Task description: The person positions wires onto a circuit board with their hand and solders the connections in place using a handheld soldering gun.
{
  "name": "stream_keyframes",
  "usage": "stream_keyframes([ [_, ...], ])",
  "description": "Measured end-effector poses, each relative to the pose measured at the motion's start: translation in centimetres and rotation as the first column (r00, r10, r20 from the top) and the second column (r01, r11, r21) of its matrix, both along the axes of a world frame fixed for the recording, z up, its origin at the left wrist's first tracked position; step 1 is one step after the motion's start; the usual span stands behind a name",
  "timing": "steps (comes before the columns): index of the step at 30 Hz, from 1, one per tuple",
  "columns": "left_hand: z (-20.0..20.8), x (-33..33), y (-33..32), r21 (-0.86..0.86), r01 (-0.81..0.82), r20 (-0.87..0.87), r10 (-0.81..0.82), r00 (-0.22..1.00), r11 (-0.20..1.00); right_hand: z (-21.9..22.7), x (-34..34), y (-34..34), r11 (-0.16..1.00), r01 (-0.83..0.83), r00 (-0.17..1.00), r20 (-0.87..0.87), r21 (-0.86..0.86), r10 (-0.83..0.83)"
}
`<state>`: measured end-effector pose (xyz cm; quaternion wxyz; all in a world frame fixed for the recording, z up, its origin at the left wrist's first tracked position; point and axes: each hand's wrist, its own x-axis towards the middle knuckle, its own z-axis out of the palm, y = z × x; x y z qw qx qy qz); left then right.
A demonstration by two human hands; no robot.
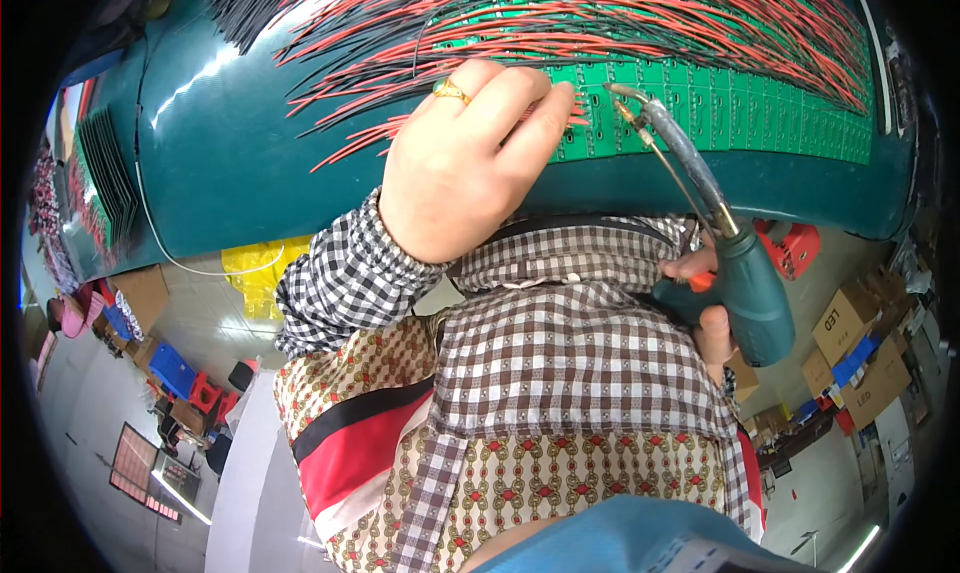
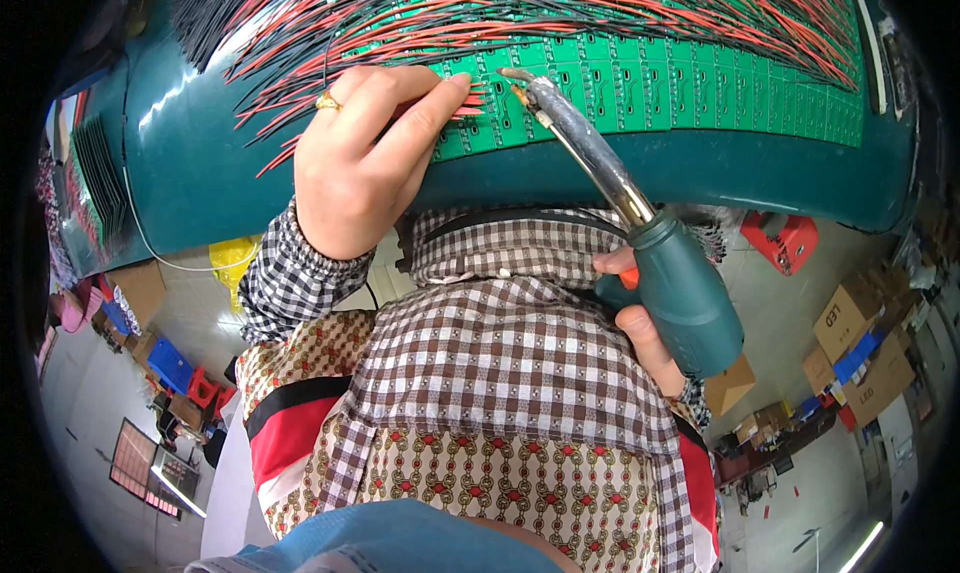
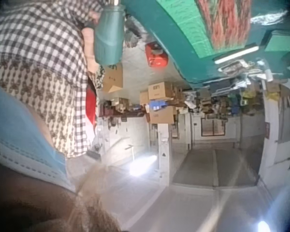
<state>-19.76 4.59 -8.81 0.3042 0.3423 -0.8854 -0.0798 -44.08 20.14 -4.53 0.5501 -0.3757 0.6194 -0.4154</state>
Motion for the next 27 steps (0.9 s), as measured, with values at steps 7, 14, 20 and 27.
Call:
stream_keyframes([
  [7, 0.8, 0.8, 1.1, 0.172, -0.011, -0.010, 0.013, 1.000, 0.985, -1.9, -1.1, -0.6, 0.984, -0.039, 0.997, 0.057, -0.172, 0.050],
  [14, 1.0, 0.9, 1.8, -0.029, -0.041, -0.021, 0.040, 0.999, 0.999, -2.6, -1.9, -4.1, 0.939, -0.102, 0.956, 0.228, -0.329, 0.183],
  [20, 0.0, 1.3, 2.1, -0.048, -0.029, -0.027, 0.027, 0.999, 0.998, -4.1, -1.7, -4.2, 0.975, 0.039, 0.970, 0.241, -0.220, 0.016],
  [27, -0.3, 1.3, 1.1, 0.105, -0.084, -0.127, 0.097, 0.987, 0.991, -3.2, -2.5, -1.7, 0.992, 0.129, 0.884, 0.454, -0.004, -0.113],
])
